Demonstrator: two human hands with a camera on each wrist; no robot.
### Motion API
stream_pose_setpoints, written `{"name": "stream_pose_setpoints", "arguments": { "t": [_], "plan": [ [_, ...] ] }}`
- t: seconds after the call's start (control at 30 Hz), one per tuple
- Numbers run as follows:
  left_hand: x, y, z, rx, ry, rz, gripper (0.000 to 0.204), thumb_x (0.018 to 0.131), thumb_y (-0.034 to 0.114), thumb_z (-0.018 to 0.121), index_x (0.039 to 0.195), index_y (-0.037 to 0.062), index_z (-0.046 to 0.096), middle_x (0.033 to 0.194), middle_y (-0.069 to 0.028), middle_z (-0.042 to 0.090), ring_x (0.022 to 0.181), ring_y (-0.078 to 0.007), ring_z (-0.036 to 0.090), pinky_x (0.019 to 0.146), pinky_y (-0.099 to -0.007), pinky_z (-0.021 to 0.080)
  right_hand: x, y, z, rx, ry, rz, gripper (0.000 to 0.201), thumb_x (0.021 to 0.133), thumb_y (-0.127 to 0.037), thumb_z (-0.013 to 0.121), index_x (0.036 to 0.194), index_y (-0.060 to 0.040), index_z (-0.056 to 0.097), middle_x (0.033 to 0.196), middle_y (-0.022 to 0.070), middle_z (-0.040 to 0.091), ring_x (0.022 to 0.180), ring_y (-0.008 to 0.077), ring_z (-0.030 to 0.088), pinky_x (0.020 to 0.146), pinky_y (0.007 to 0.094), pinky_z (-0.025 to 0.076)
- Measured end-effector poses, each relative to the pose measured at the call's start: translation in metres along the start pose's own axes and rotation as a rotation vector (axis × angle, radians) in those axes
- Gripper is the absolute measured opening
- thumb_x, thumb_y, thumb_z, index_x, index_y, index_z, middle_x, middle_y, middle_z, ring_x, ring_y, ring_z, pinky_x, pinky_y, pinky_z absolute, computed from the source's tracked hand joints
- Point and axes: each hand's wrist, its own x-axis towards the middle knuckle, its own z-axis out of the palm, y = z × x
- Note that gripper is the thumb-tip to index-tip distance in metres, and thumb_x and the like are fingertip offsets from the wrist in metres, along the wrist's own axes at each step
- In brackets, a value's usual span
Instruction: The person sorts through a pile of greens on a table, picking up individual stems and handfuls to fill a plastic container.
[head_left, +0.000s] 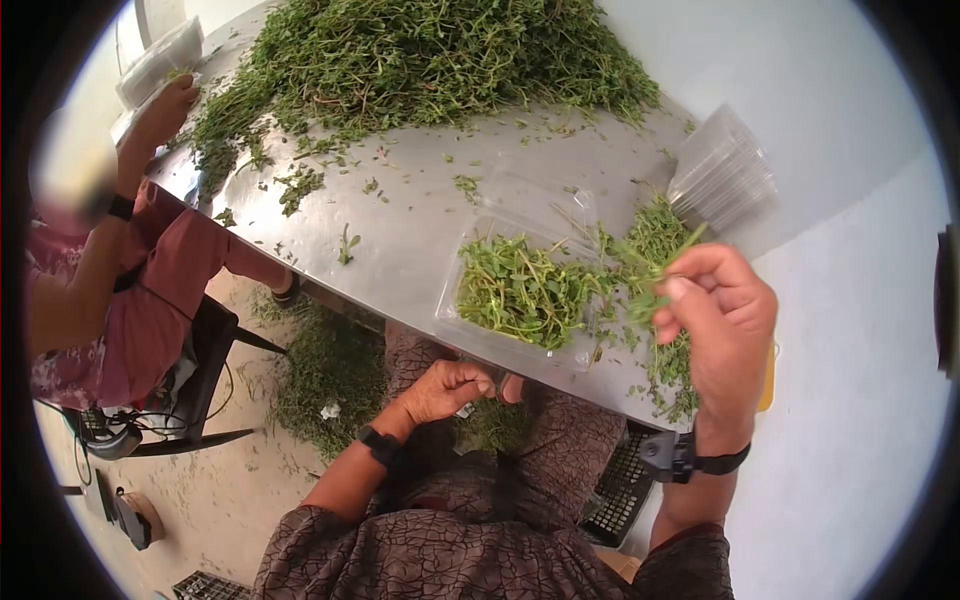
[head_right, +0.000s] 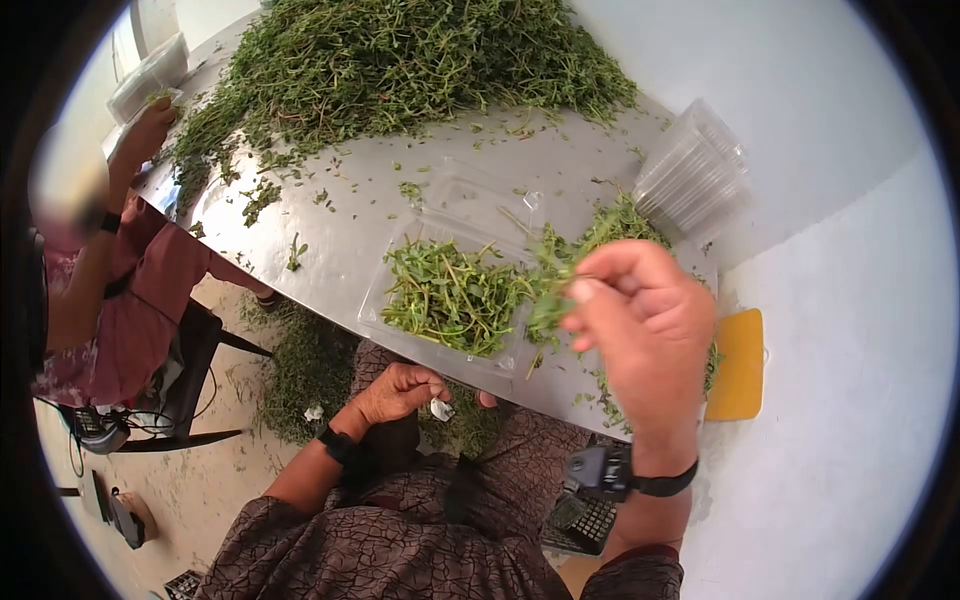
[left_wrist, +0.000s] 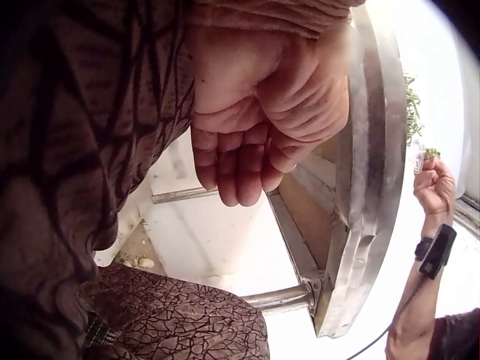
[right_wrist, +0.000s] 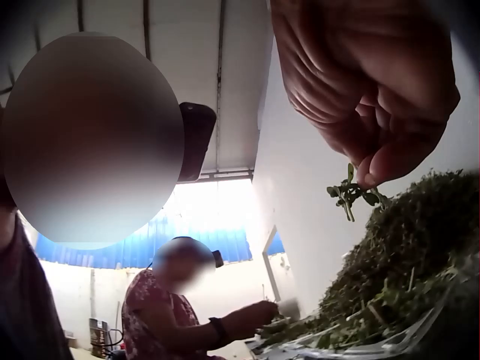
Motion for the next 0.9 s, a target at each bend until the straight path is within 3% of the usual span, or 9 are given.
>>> {"name": "stream_pose_setpoints", "arguments": {
  "t": [0.23, 0.3, 0.5, 0.57, 0.63, 0.77, 0.8, 0.87, 0.9],
  "plan": [
    [-0.004, 0.002, -0.001, 0.001, 0.019, 0.028, 0.015, 0.097, 0.011, 0.058, 0.099, 0.0002, 0.068, 0.094, -0.0047, 0.072, 0.090, -0.0104, 0.064, 0.086, -0.0293, 0.051, -0.002, 0.011, 0.045, 0.124, -0.192, 0.078, 0.023, 0.089, 0.004, 0.060, 0.113, 0.0060, 0.062, 0.098, 0.0116, 0.069, 0.088, 0.0120, 0.067, 0.075, 0.0271, 0.055],
    [-0.006, 0.004, 0.000, -0.008, 0.040, 0.046, 0.016, 0.097, 0.011, 0.058, 0.096, -0.0001, 0.068, 0.092, -0.0048, 0.072, 0.088, -0.0108, 0.064, 0.085, -0.0291, 0.052, -0.002, 0.017, 0.042, -0.278, -0.037, -0.197, 0.025, 0.089, 0.003, 0.059, 0.113, 0.0040, 0.063, 0.104, 0.0115, 0.069, 0.089, 0.0161, 0.068, 0.078, 0.0273, 0.053],
    [-0.047, 0.065, -0.007, 0.106, 0.245, 0.196, 0.024, 0.094, 0.014, 0.057, 0.077, -0.0007, 0.067, 0.077, -0.0079, 0.069, 0.071, -0.0166, 0.065, 0.073, -0.0304, 0.053, -0.014, 0.039, 0.028, -0.601, 0.022, -0.480, 0.027, 0.078, 0.002, 0.067, 0.105, 0.0013, 0.067, 0.108, 0.0202, 0.068, 0.093, 0.0335, 0.067, 0.083, 0.0379, 0.054],
    [-0.059, 0.106, -0.015, 0.247, 0.296, 0.615, 0.021, 0.088, 0.016, 0.059, 0.073, 0.0003, 0.063, 0.073, -0.0093, 0.066, 0.069, -0.0222, 0.065, 0.070, -0.0342, 0.054, -0.020, 0.044, 0.028, -0.592, 0.015, -0.435, 0.030, 0.075, 0.001, 0.069, 0.105, 0.0010, 0.067, 0.112, 0.0210, 0.067, 0.097, 0.0366, 0.066, 0.085, 0.0410, 0.053],
    [-0.056, 0.146, -0.019, 0.490, 0.373, 0.826, 0.019, 0.082, 0.018, 0.060, 0.072, 0.0014, 0.061, 0.073, -0.0100, 0.065, 0.070, -0.0280, 0.065, 0.068, -0.0377, 0.054, -0.023, 0.052, 0.031, -0.587, -0.008, -0.423, 0.031, 0.074, 0.000, 0.071, 0.105, 0.0010, 0.067, 0.118, 0.0212, 0.065, 0.104, 0.0367, 0.063, 0.087, 0.0425, 0.052],
    [-0.050, 0.195, -0.019, 0.991, 0.436, 0.939, 0.042, 0.091, 0.042, 0.061, 0.096, 0.0006, 0.065, 0.095, -0.0147, 0.066, 0.093, -0.0323, 0.065, 0.088, -0.0498, 0.049, -0.028, 0.059, 0.033, -0.618, -0.012, -0.447, 0.033, 0.074, -0.001, 0.073, 0.106, 0.0015, 0.067, 0.124, 0.0212, 0.062, 0.110, 0.0377, 0.061, 0.091, 0.0451, 0.050],
    [-0.046, 0.201, -0.018, 0.997, 0.430, 0.934, 0.042, 0.091, 0.042, 0.061, 0.096, 0.0006, 0.065, 0.095, -0.0147, 0.066, 0.093, -0.0323, 0.065, 0.088, -0.0498, 0.049, -0.030, 0.060, 0.033, -0.610, -0.026, -0.444, 0.033, 0.074, -0.002, 0.073, 0.106, 0.0019, 0.067, 0.126, 0.0212, 0.061, 0.112, 0.0381, 0.059, 0.094, 0.0458, 0.049],
    [-0.037, 0.211, -0.016, 1.281, 0.309, 0.829, 0.058, 0.089, 0.059, 0.060, 0.113, 0.0067, 0.067, 0.115, -0.0155, 0.061, 0.117, -0.0359, 0.056, 0.103, -0.0554, 0.038, -0.031, 0.061, 0.032, -0.597, -0.039, -0.441, 0.033, 0.074, -0.002, 0.074, 0.106, 0.0024, 0.067, 0.127, 0.0212, 0.060, 0.114, 0.0384, 0.058, 0.096, 0.0465, 0.048],
    [-0.031, 0.213, -0.014, 1.284, 0.304, 0.826, 0.058, 0.089, 0.059, 0.060, 0.113, 0.0067, 0.067, 0.115, -0.0155, 0.061, 0.117, -0.0359, 0.056, 0.103, -0.0554, 0.038, -0.031, 0.061, 0.032, -0.616, -0.058, -0.459, 0.033, 0.074, -0.002, 0.073, 0.106, 0.0029, 0.067, 0.128, 0.0213, 0.059, 0.115, 0.0388, 0.057, 0.097, 0.0465, 0.047]
  ]
}}
